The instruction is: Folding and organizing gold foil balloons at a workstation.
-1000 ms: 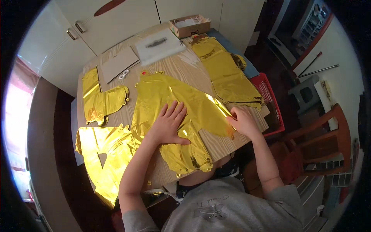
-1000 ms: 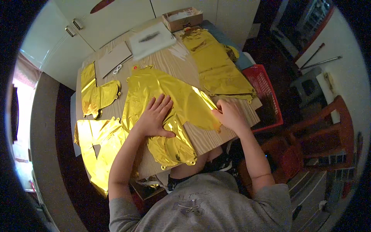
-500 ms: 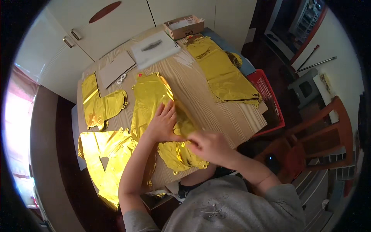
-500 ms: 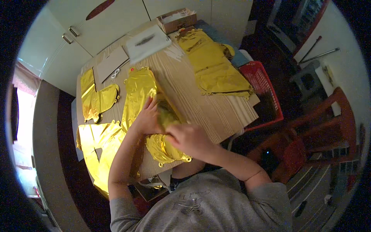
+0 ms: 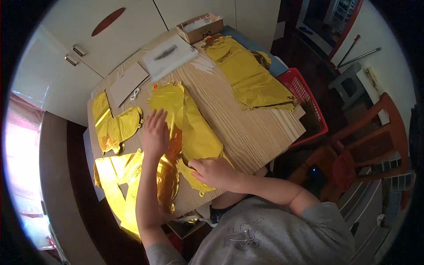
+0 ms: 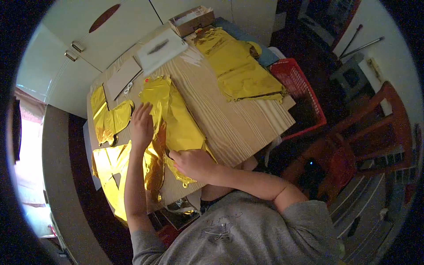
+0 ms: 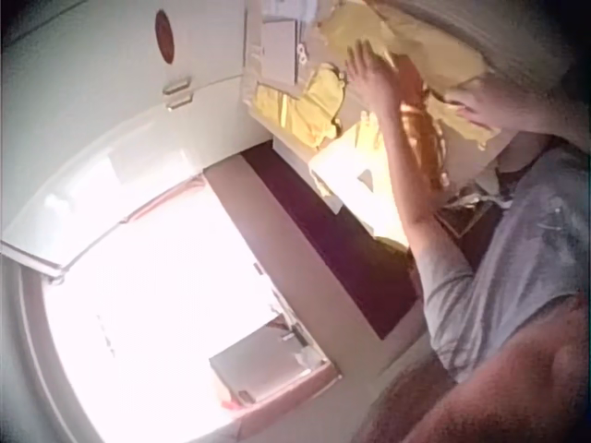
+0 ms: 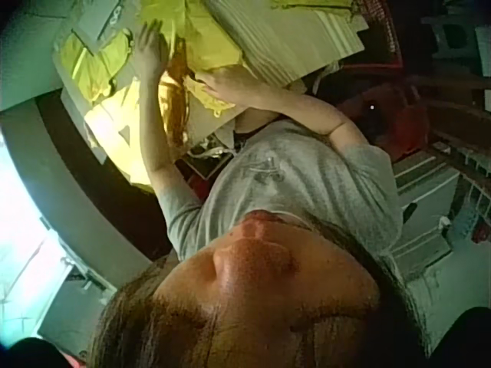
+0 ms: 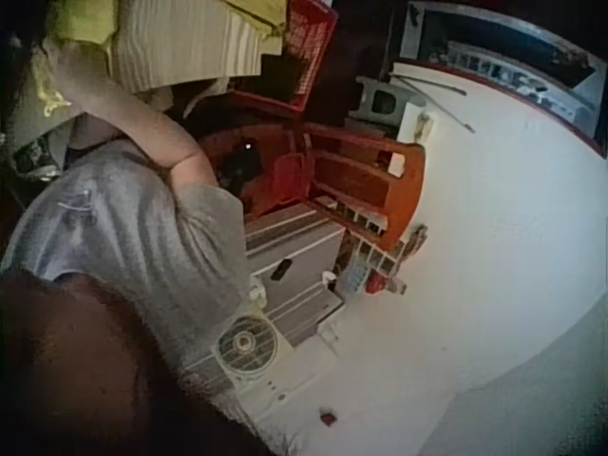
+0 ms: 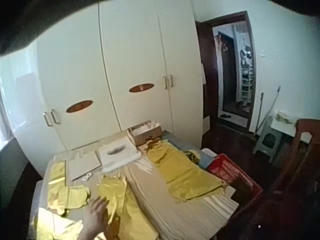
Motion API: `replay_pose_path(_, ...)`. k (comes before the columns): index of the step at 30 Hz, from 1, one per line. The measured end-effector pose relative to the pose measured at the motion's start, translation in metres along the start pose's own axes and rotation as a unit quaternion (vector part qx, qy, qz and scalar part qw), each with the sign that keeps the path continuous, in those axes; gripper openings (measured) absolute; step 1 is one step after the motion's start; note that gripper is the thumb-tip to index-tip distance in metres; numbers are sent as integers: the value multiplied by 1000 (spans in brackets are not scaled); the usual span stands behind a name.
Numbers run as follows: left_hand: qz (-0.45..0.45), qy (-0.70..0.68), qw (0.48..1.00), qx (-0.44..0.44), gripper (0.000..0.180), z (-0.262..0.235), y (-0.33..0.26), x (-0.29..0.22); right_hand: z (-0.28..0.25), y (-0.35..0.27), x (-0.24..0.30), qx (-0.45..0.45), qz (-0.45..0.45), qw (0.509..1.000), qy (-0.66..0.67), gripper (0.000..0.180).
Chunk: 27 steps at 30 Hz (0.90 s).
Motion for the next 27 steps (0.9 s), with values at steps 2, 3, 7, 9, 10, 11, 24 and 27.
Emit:
replay_pose_path(2,24,-34,999,16,45,-5,10,-19,-1,2,2,-10,-10,1000,-13,22)
replay_pose_path(3,35,-52,998,22,46,-7,16,-33,0,2,1,-13,-10,1000,-21,22)
replay_pose_path(7,139,-20,976,167,60,21,24,-77,5,4,1,-29,-40,998,-38,17)
replay_pose_path(9,125,-3,975,186,64,32,28,-75,6,1,1,-34,-58,997,-44,14)
replay_pose_path(10,117,6,974,196,66,37,30,-74,8,0,2,-31,-64,996,-47,13)
replay_pose_path(11,116,4,976,184,67,40,30,-73,9,-1,3,-27,-69,996,-51,12)
replay_pose_path(24,79,-27,985,153,71,62,18,-56,7,-8,3,24,-57,996,-57,12)
replay_pose_path(27,71,-34,985,156,72,63,17,-53,-1,-10,3,23,-46,999,-20,19)
Point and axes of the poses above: each hand's wrist, its own y-axis towards the middle knuckle, its own z-axis out of the palm, x = y × z, the point moved 6 cm from there along y, towards the middle knuckle, and after that the axes turned 3 degrees about y, right-handed, at the moved point
